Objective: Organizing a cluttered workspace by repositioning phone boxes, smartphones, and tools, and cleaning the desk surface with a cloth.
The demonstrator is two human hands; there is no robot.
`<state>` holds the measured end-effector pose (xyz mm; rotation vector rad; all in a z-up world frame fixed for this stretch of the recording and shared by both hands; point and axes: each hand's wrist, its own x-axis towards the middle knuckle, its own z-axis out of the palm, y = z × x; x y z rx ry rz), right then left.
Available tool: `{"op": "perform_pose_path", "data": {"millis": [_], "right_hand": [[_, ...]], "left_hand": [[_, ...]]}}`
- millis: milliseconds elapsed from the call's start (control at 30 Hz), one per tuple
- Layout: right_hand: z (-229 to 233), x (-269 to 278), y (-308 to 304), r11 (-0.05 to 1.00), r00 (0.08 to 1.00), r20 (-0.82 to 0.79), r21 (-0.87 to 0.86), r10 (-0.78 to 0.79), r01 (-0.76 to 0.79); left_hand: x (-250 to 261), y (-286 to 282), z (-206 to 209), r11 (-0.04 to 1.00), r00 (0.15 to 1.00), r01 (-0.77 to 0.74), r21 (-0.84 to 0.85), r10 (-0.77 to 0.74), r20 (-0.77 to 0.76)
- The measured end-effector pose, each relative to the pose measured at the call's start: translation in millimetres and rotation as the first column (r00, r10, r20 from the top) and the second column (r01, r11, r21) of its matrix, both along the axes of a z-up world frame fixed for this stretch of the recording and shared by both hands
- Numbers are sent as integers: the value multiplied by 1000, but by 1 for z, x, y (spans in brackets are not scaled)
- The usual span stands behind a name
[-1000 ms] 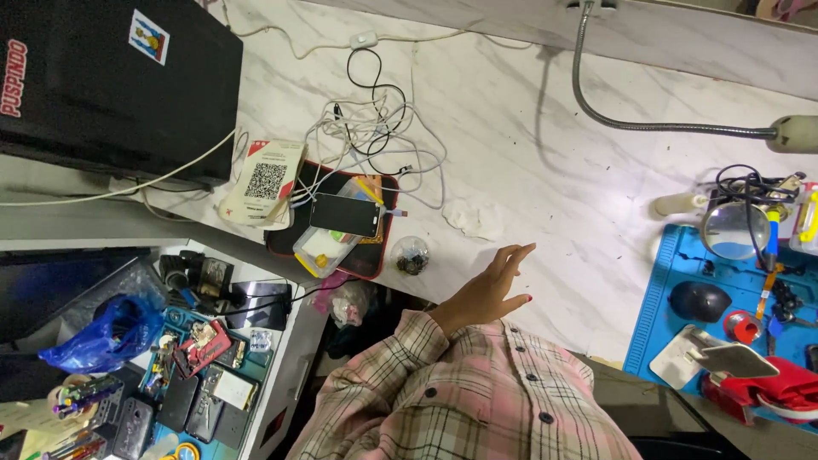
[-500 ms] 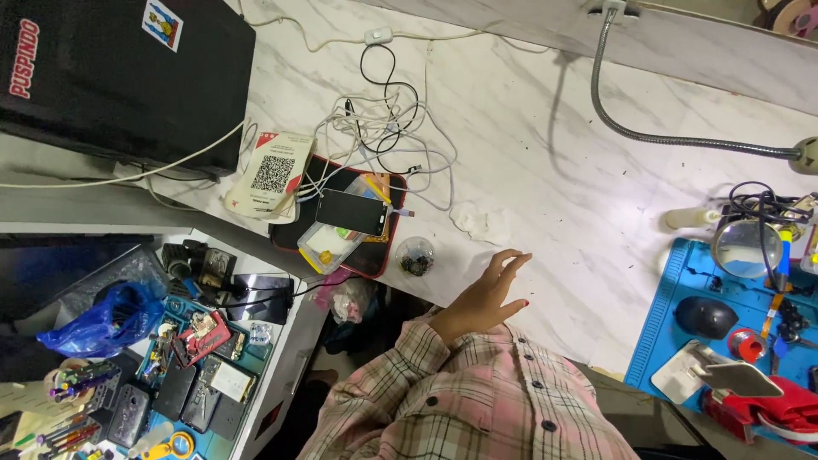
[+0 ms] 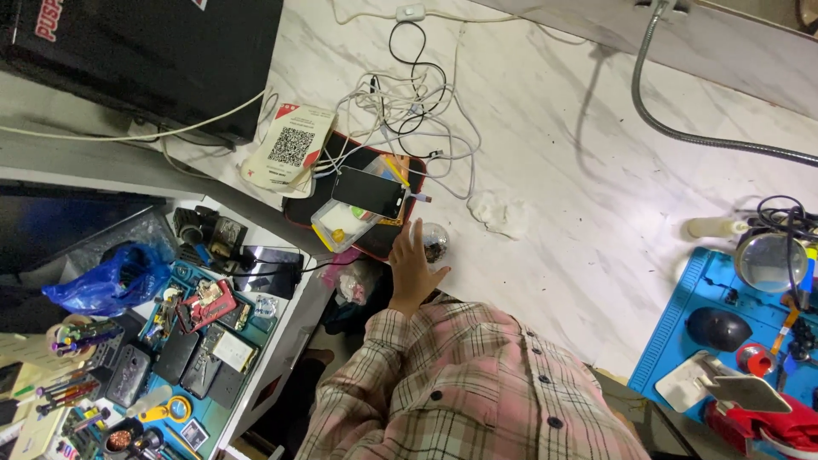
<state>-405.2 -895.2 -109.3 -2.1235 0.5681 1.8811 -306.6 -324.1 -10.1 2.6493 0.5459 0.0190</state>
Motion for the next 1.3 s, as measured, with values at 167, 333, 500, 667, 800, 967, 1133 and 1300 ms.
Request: {"op": "perform_pose_path", "data": {"millis": [167, 333, 500, 667, 800, 967, 1133, 1300], "right_hand": [[70, 111, 78, 962, 928, 272, 27, 255, -272], [136, 183, 204, 919, 713, 685, 169, 151, -357], [117, 233, 326, 711, 332, 941, 191, 63, -677], [69, 264, 408, 545, 40, 959, -124, 279, -829], [33, 265, 402, 528, -125, 977, -200, 174, -825], [48, 251, 397, 538, 7, 990, 84, -144, -839], [37, 247, 446, 554, -269, 958, -172, -98, -815], [26, 195, 451, 417, -122, 987, -156, 107, -895]], "left_hand": [[-3, 10, -45, 994, 995, -71, -86, 77, 65], [-24, 22, -24, 965, 963, -219, -146, 238, 127], [-41, 54, -38, 946, 929, -323, -34, 324, 180], [-31, 61, -56, 933, 891, -355, -51, 355, 283], [-16, 58, -49, 887, 856, -427, -175, 459, 238], [-9, 55, -39, 862, 826, -438, -256, 498, 263], [1, 57, -42, 861, 824, -500, -89, 505, 259], [0, 50, -46, 860, 841, -507, 61, 478, 253]]}}
